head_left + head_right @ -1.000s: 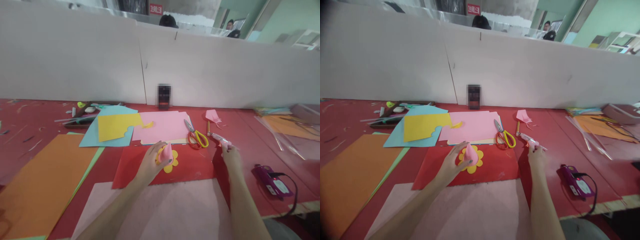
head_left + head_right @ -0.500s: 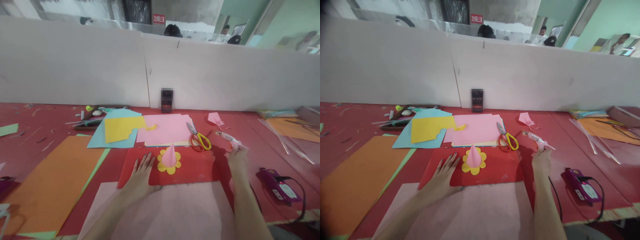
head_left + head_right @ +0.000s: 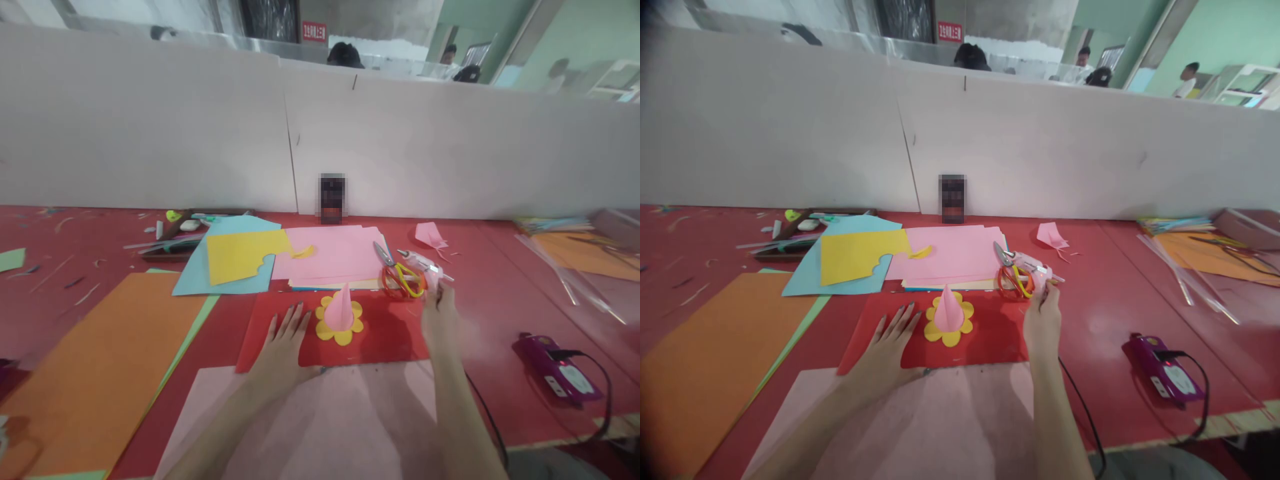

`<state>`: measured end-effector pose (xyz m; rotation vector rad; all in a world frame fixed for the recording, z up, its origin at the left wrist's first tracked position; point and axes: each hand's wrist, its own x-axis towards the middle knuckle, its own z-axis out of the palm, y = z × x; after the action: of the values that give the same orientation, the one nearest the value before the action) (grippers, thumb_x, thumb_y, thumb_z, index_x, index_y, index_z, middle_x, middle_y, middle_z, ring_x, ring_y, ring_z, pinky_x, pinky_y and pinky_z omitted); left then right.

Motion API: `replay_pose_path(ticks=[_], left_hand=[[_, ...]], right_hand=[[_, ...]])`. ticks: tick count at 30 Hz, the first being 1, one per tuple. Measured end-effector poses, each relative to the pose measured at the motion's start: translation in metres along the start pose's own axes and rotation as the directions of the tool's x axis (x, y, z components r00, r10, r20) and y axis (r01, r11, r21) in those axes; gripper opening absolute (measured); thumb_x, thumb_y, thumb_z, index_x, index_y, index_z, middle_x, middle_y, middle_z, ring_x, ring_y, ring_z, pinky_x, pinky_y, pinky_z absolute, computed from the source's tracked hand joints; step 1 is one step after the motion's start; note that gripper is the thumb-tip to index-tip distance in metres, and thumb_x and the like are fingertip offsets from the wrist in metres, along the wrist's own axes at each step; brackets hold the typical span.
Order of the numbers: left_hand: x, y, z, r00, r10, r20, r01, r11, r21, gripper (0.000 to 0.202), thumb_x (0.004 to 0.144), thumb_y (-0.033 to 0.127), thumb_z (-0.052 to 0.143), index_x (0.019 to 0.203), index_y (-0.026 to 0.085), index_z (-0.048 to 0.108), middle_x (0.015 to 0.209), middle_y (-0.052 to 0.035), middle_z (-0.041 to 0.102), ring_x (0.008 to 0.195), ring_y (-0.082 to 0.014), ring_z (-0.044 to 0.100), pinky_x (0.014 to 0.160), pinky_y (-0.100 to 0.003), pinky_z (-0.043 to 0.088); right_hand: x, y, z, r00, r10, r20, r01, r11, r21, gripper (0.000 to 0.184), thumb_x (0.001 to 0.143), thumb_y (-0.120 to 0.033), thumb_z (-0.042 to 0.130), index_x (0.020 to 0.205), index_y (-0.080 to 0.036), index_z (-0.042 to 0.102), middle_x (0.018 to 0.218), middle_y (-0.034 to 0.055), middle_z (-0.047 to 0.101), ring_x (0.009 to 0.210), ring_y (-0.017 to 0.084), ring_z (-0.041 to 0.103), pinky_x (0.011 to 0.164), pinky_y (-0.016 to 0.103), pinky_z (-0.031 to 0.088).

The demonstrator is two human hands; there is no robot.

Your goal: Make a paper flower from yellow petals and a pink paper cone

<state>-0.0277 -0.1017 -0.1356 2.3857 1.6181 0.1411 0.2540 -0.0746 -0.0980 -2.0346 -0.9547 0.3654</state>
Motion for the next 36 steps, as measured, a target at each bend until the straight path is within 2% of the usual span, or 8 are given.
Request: replay_pose_path(ticks=[5, 8, 14, 27, 29, 31, 34, 36], left_hand=[[0.003, 0.000, 0.004, 1.000, -0.007, 0.003, 0.007, 1.000, 0.007, 0.085, 0.069, 0.060, 0.049, 0.138, 0.018, 0.024, 0.147, -0.0119, 0.019, 0.134, -0.0304, 0.012, 0.107, -0.052, 0.008], [0.005, 0.002, 0.004, 1.000, -0.015, 0.005, 0.015, 1.000, 0.011, 0.085, 0.069, 0.060, 0.050, 0.138, 0.017, 0.025, 0.147, -0.0119, 0.018, 0.134, -0.0299, 0.012, 0.108, -0.051, 0.007], [0.006, 0.001, 0.002, 1.000, 0.014, -0.026, -0.014, 1.000, 0.007, 0.081, 0.072, 0.064, 0.044, 0.138, 0.020, 0.025, 0.147, -0.0103, 0.019, 0.134, -0.0292, 0.014, 0.108, -0.051, 0.008], [0.003, -0.004, 0.001, 0.997, 0.047, -0.059, -0.053, 0.992, -0.118, 0.073, 0.070, 0.057, 0.054, 0.133, 0.026, 0.034, 0.145, -0.0071, 0.026, 0.133, -0.0281, 0.019, 0.109, -0.049, 0.011], [0.002, -0.008, -0.004, 0.994, -0.034, -0.101, 0.014, 0.981, -0.191, 0.061, 0.076, 0.052, 0.049, 0.131, 0.027, 0.037, 0.142, -0.0052, 0.033, 0.131, -0.0257, 0.025, 0.108, -0.047, 0.017], [0.001, -0.015, -0.008, 0.944, -0.243, -0.224, 0.183, 0.949, -0.258, 0.047, 0.084, 0.045, 0.039, 0.126, 0.024, 0.042, 0.137, -0.0065, 0.039, 0.128, -0.0250, 0.031, 0.105, -0.047, 0.026], [0.002, -0.028, -0.010, 0.776, -0.515, -0.364, 0.425, 0.853, -0.302, 0.050, 0.083, 0.039, 0.040, 0.126, 0.015, 0.040, 0.137, -0.0154, 0.036, 0.127, -0.0309, 0.032, 0.101, -0.051, 0.030], [0.003, -0.034, -0.010, 0.797, -0.514, -0.317, 0.427, 0.851, -0.305, 0.053, 0.081, 0.037, 0.042, 0.128, 0.011, 0.038, 0.136, -0.0170, 0.037, 0.128, -0.0315, 0.029, 0.103, -0.050, 0.027]], right_hand=[[-0.019, -0.007, 0.014, 0.991, 0.105, 0.085, -0.103, 0.994, -0.030, 0.052, 0.069, -0.064, 0.045, 0.097, -0.021, 0.051, 0.082, 0.0077, 0.060, 0.070, 0.024, 0.055, 0.058, 0.028, 0.037], [-0.021, 0.007, 0.019, 0.993, 0.112, 0.032, -0.109, 0.990, -0.086, 0.051, 0.063, -0.061, 0.055, 0.093, -0.021, 0.050, 0.072, 0.0033, 0.057, 0.064, 0.021, 0.053, 0.058, 0.028, 0.038], [-0.024, 0.040, 0.019, 0.993, 0.117, -0.018, -0.119, 0.982, -0.144, 0.050, 0.065, -0.060, 0.052, 0.097, -0.022, 0.050, 0.074, 0.0032, 0.057, 0.062, 0.021, 0.052, 0.056, 0.028, 0.037], [-0.035, 0.034, 0.024, 0.997, 0.046, -0.058, -0.052, 0.994, -0.101, 0.047, 0.069, -0.054, 0.053, 0.102, -0.021, 0.049, 0.078, 0.0040, 0.060, 0.070, 0.022, 0.055, 0.065, 0.029, 0.039], [-0.035, 0.033, 0.024, 0.997, 0.054, -0.061, -0.060, 0.993, -0.101, 0.047, 0.069, -0.053, 0.053, 0.103, -0.020, 0.049, 0.079, 0.0048, 0.060, 0.071, 0.022, 0.055, 0.065, 0.029, 0.039], [-0.033, 0.034, 0.023, 0.996, 0.066, -0.052, -0.071, 0.992, -0.102, 0.048, 0.069, -0.053, 0.053, 0.103, -0.020, 0.048, 0.078, 0.0051, 0.060, 0.070, 0.022, 0.055, 0.064, 0.029, 0.039], [-0.030, 0.036, 0.021, 0.994, 0.100, -0.040, -0.103, 0.990, -0.097, 0.049, 0.068, -0.056, 0.052, 0.101, -0.020, 0.049, 0.076, 0.0038, 0.058, 0.067, 0.022, 0.055, 0.059, 0.028, 0.038], [-0.029, 0.038, 0.020, 0.992, 0.123, -0.037, -0.126, 0.990, -0.060, 0.047, 0.068, -0.057, 0.052, 0.097, -0.020, 0.050, 0.073, 0.0025, 0.057, 0.065, 0.021, 0.054, 0.058, 0.027, 0.038]])
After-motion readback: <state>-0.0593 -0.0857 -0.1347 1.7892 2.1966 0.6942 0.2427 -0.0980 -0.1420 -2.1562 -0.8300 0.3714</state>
